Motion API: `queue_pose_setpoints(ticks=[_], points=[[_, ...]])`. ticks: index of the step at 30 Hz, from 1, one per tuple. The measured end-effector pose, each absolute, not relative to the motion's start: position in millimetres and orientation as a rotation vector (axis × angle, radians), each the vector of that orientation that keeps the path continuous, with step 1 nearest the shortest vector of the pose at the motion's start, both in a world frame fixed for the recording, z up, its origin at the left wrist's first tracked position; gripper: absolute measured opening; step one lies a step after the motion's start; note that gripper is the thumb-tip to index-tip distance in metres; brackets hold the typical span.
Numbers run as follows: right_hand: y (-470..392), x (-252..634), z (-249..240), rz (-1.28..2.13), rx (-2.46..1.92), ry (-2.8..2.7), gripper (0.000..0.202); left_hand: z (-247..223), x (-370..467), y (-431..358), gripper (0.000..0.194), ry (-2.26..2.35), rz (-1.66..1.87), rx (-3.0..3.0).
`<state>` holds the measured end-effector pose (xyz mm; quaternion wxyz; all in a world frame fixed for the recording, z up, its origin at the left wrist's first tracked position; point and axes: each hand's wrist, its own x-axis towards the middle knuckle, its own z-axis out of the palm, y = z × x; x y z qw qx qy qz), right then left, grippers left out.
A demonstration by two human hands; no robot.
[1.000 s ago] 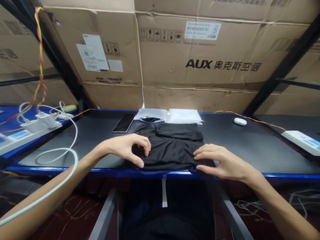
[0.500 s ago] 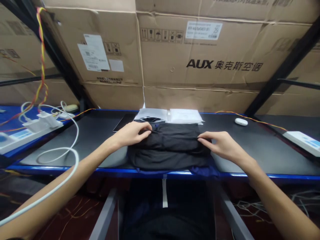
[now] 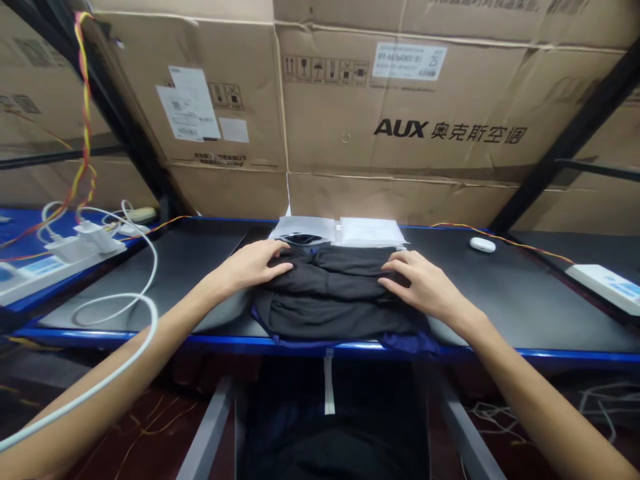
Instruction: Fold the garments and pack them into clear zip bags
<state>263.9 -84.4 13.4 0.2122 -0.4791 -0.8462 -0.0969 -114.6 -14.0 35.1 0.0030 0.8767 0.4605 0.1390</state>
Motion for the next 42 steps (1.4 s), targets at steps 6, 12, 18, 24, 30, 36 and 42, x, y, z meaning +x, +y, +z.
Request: queue_pose_setpoints(ticks=[6,12,18,24,30,36,42], points=[[-83.3,221.0,13.7,0.006,-1.106,-2.534,0.043,38.0,-125.7,-32.3,0.063,1.848,0.246,2.512],[-81.4,203.3,8.4,0.192,-1.053,-2.652,0.054,41.5,-126.4,-35.1,0.053,1.832,0.235,2.448],[-84.9,213.5,8.1,0.246,-1.09,-2.666,0.057,54.5,-113.0,-35.4,0.028,1.671,0.62,2.473],[-86.3,239.8,9.7,0.203,-1.138,-2.578,0.051,58.4,-58.9,-44.2,0.027,1.427,1.119,2.34],[-84.9,269.2,-0.3,0.11,-1.223,-2.455,0.045,22.4,-9.9,-48.4,0.019,1.009,0.827,2.591],[-82.0,283.6,-9.0,0.092,-1.313,-2.414,0.048,7.8,-8.1,-52.8,0.03,0.771,0.479,2.89],[-79.5,287.7,-12.0,0.094,-1.377,-2.4,0.05,28.4,-28.5,-53.9,0.037,0.981,0.736,2.762]])
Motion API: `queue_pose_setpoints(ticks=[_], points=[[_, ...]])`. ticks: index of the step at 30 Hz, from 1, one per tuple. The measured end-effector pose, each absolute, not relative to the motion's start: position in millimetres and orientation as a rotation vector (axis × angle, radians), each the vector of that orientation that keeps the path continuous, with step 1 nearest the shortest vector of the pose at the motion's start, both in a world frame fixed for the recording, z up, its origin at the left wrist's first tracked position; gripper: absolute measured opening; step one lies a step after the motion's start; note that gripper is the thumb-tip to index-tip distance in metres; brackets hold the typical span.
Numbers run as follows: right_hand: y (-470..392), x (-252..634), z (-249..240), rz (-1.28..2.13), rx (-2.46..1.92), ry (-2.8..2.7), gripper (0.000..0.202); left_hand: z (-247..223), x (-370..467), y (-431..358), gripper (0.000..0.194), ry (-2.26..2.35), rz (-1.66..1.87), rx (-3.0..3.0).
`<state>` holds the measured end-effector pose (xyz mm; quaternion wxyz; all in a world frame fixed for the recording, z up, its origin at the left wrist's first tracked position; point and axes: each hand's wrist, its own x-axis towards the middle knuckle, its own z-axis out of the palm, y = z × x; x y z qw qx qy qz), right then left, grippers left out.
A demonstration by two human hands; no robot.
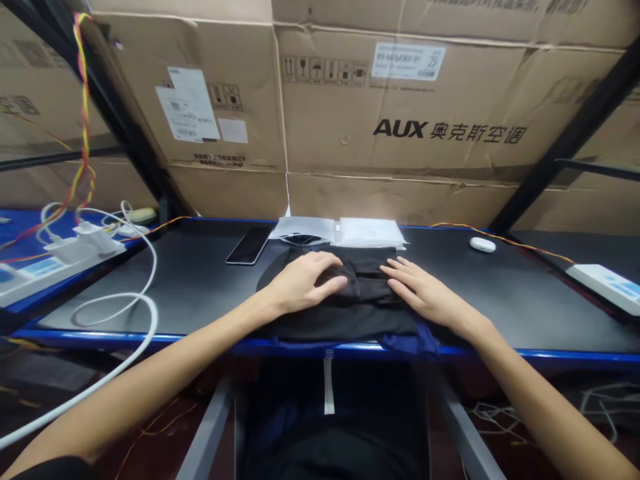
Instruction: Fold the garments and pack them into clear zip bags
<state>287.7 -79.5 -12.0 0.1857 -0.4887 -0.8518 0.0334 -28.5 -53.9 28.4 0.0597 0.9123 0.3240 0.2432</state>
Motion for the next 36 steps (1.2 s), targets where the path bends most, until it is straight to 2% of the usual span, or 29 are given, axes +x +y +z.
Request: queue_pose_setpoints(ticks=[3,7,9,13,17,20,23,25,29,33,36], points=[[-79.9,288.4,-14.3,0.101,-1.374,-2.422,0.05,30.9,-38.8,-47.8,0.045,1.434,0.741,2.695],[-80.3,288.2,-16.6,0.098,-1.368,-2.425,0.049,30.1,-45.1,-42.5,0.063,1.617,0.338,2.601],[-80.1,287.7,-17.4,0.102,-1.377,-2.419,0.05,30.9,-43.8,-43.7,0.059,1.614,0.273,2.603],[-80.4,287.8,-16.8,0.135,-1.387,-2.416,0.053,36.2,-36.4,-47.5,0.038,1.6,0.291,2.61],[-85.3,293.6,-11.5,0.252,-1.39,-2.364,0.055,43.2,-23.9,-46.1,0.023,1.63,0.465,2.503],[-92.0,303.6,-8.0,0.332,-1.424,-2.243,0.057,47.0,-8.0,-43.3,0.02,1.588,0.685,2.406],[-98.7,315.9,-10.5,0.357,-1.492,-2.102,0.059,46.4,14.4,-44.6,0.028,1.399,0.868,2.339],[-102.0,323.2,-15.6,0.337,-1.555,-2.05,0.059,41.0,30.8,-49.5,0.037,1.193,0.864,2.351],[-105.0,331.4,-26.3,0.273,-1.637,-2.097,0.055,18.3,56.7,-63.6,0.053,0.773,0.577,2.657],[-104.5,332.8,-30.6,0.246,-1.642,-2.143,0.053,2.7,61.9,-69.2,0.07,0.716,0.334,2.86],[-103.7,331.5,-29.7,0.241,-1.636,-2.111,0.052,7.6,51.1,-65.8,0.073,0.7,0.234,2.812]])
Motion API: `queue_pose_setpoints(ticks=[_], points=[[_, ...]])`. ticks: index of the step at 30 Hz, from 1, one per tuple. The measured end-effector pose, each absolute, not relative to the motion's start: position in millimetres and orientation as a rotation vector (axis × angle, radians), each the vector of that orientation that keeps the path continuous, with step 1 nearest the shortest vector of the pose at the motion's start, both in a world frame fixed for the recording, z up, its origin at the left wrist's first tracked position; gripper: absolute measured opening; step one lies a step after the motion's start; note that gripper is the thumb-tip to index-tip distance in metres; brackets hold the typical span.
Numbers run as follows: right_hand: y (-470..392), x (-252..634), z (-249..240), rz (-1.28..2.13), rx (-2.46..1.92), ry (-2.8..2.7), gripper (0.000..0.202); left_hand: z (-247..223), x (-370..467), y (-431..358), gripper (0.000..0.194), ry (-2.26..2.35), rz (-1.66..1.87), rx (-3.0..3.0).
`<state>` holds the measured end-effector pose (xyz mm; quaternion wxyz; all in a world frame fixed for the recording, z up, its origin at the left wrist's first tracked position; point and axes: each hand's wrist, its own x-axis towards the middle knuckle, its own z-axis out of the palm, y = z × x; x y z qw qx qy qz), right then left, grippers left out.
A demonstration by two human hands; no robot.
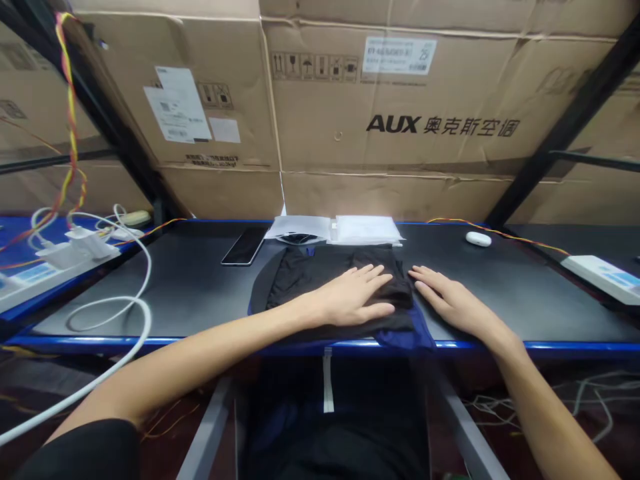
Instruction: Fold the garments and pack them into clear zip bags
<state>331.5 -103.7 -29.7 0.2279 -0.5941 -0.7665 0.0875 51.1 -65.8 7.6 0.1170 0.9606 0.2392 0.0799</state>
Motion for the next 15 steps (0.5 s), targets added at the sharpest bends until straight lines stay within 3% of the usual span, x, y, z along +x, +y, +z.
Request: queue_pose_setpoints(ticks=[7,15], points=[[-98.5,308.6,-5.6,0.256,-1.449,-1.988,0.053,17.3,-5.9,-48.5,0.072,0.896,0.162,2.752],[-59.4,275.0,20.7,0.448,-1.218,-2.595,0.063,7.5,-61.3,-38.4,0.076,1.101,0.094,2.675]])
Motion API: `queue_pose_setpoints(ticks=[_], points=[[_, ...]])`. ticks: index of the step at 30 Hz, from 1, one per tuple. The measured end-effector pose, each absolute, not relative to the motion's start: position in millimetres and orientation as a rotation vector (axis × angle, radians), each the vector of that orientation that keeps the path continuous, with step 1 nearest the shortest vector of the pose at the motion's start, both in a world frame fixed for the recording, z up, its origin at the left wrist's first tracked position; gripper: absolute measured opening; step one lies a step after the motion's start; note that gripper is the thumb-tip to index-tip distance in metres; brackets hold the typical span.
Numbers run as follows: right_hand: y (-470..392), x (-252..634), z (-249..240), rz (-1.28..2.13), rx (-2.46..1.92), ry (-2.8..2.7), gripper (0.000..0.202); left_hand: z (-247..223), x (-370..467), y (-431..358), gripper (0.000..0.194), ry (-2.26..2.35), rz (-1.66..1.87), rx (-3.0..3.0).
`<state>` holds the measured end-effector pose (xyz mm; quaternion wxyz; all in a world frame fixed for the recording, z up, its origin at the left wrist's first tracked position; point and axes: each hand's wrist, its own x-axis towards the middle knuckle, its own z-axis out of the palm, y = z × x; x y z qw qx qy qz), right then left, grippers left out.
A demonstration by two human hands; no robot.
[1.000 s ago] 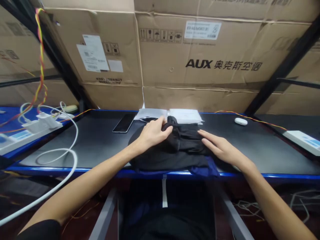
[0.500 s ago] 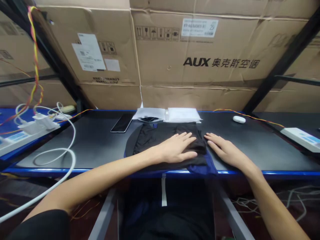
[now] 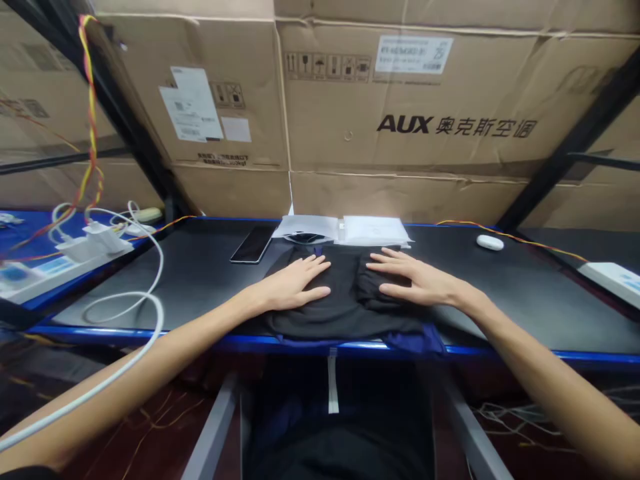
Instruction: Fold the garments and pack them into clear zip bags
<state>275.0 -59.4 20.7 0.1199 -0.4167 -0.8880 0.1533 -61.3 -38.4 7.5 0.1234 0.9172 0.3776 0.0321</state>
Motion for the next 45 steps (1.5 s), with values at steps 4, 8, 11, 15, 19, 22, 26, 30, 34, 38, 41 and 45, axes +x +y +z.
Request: queue_pose_setpoints(ticks=[4,8,11,15,19,22,26,30,34,38,41,45], points=[[-54.2,271.7,15.2,0.48,-1.212,-2.666,0.067,4.8,-65.0,-38.5,0.075,1.109,0.083,2.687],[-58.8,273.3,10.2,0.427,-1.209,-2.66,0.066,3.4,-61.4,-33.4,0.071,1.104,0.128,2.745],[-60.6,274.1,8.5,0.404,-1.191,-2.623,0.063,3.1,-50.8,-21.8,0.062,1.074,0.197,2.844],[-60.4,273.6,7.7,0.409,-1.172,-2.592,0.061,3.5,-24.1,2.1,0.054,0.99,0.295,2.986],[-60.0,273.5,7.3,0.407,-1.17,-2.583,0.061,1.6,3.6,27.0,0.051,0.963,0.33,3.088],[-60.3,273.7,7.3,0.398,-1.177,-2.595,0.063,-2.7,16.1,41.5,0.05,0.958,0.317,3.134],[-61.3,272.6,8.0,0.39,-1.189,-2.595,0.062,-6.8,22.7,52.9,0.047,0.972,0.281,3.15],[-61.5,273.9,10.9,0.426,-1.194,-2.6,0.061,-4.8,23.6,53.9,0.045,0.962,0.292,3.158],[-61.6,280.8,18.3,0.609,-1.169,-2.59,0.069,0.7,15.0,41.1,0.041,0.845,0.44,3.178],[-62.3,283.5,24.1,0.661,-1.161,-2.633,0.086,4.2,-3.8,15.2,0.039,0.767,0.523,3.216],[-62.5,280.1,23.8,0.603,-1.18,-2.655,0.087,4.6,-17.4,-6.0,0.039,0.735,0.507,3.235],[-62.8,275.4,21.3,0.494,-1.162,-2.668,0.074,4.4,-25.3,-22.5,0.046,0.804,0.435,3.23]])
